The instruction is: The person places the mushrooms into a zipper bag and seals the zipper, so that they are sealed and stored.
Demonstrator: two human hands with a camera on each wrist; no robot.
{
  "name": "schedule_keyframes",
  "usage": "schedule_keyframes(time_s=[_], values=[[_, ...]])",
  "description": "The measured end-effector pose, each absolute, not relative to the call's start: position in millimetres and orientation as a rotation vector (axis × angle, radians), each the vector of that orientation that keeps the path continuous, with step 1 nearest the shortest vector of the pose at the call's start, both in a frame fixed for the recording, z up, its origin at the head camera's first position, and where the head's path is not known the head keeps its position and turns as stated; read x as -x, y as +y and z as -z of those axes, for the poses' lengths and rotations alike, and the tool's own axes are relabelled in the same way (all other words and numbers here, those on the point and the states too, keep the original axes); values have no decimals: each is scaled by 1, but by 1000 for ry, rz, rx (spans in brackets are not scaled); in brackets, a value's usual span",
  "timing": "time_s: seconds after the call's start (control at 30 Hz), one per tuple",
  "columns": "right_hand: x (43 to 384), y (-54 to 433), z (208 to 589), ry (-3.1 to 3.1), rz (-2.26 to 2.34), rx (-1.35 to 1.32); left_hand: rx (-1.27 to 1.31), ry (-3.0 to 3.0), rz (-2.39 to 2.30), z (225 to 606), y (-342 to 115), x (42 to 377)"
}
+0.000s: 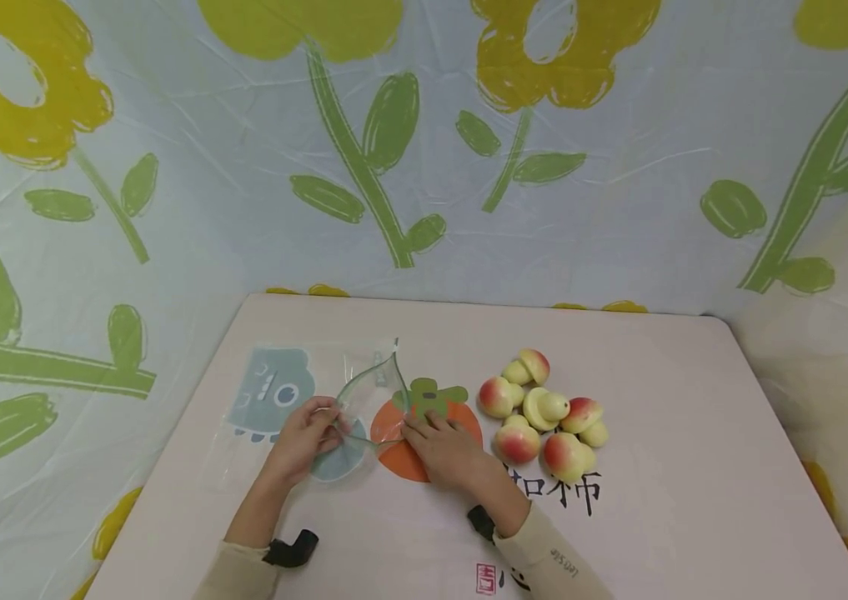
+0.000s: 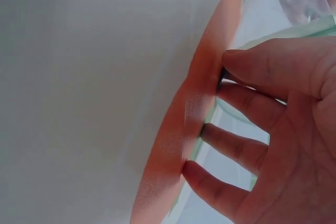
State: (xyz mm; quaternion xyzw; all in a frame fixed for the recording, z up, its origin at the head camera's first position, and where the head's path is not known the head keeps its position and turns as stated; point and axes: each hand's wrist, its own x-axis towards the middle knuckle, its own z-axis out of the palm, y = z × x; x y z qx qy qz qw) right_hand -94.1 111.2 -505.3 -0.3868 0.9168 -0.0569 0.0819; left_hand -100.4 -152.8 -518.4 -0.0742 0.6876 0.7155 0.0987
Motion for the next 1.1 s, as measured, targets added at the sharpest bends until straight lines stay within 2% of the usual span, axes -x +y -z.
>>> schedule_keyframes(time_s=[0.37, 0.6, 0.8, 1.03, 1.1], values=[[96, 113, 508, 2749, 365, 1136, 103, 2198, -1994, 514, -143, 100], [97, 115, 506, 2787, 490, 1250, 80, 2253, -1929, 514, -140, 101], [95, 122, 490, 2807, 708, 1307, 92, 2278, -1914, 511, -138, 101], [87, 140, 468, 2881, 825, 1222, 63, 2286, -1872, 483, -133, 93], [85, 146, 464, 2928, 827, 1198, 50, 2287, -1858, 485, -134, 93]])
